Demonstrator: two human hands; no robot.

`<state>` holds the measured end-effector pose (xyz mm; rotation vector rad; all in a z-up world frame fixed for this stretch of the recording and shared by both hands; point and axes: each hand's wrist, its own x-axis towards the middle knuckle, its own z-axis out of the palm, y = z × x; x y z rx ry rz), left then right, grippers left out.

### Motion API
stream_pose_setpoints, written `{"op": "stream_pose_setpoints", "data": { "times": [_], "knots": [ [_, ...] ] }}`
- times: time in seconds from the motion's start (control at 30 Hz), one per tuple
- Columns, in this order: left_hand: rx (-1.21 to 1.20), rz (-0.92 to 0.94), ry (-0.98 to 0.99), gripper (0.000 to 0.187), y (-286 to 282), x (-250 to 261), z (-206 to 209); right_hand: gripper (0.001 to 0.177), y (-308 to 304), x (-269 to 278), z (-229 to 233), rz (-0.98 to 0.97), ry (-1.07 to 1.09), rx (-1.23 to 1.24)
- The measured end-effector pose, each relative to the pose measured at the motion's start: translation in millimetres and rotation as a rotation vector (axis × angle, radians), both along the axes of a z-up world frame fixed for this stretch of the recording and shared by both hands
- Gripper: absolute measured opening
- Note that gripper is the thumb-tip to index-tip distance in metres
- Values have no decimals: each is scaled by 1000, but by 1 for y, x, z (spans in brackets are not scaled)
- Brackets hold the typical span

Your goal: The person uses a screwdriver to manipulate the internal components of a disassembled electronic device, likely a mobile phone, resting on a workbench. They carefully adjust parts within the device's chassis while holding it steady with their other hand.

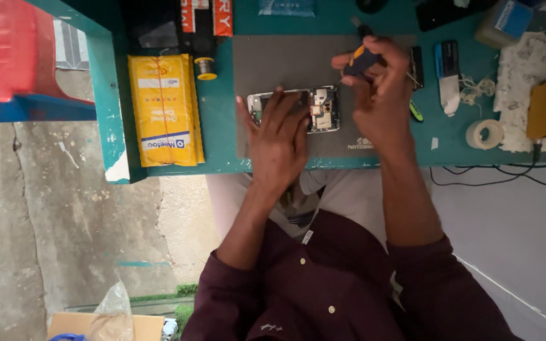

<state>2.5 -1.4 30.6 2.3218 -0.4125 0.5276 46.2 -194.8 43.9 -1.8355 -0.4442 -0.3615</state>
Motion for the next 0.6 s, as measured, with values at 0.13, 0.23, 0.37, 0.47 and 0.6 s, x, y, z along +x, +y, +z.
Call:
{"op": "stream_pose_setpoints", "data": {
  "times": [0.13,0.23,0.37,0.47,0.6],
  "knots": [
    [-158,-116,139,26,-7,18,4,56,-9,2,-2,54,15,-22],
    [-184,-212,143,32,-15,45,-1,55,-9,2,-2,75,25,18],
    [-367,-373,243,29,-26,72,-13,57,-3,3,7,127,19,-27],
    [-369,-338,306,19,-30,85,-19,53,1,5,20,103,-35,-116],
    [-344,-314,286,18,-34,89,-23,60,-4,4,18,-76,-203,-244]
  ]
}}
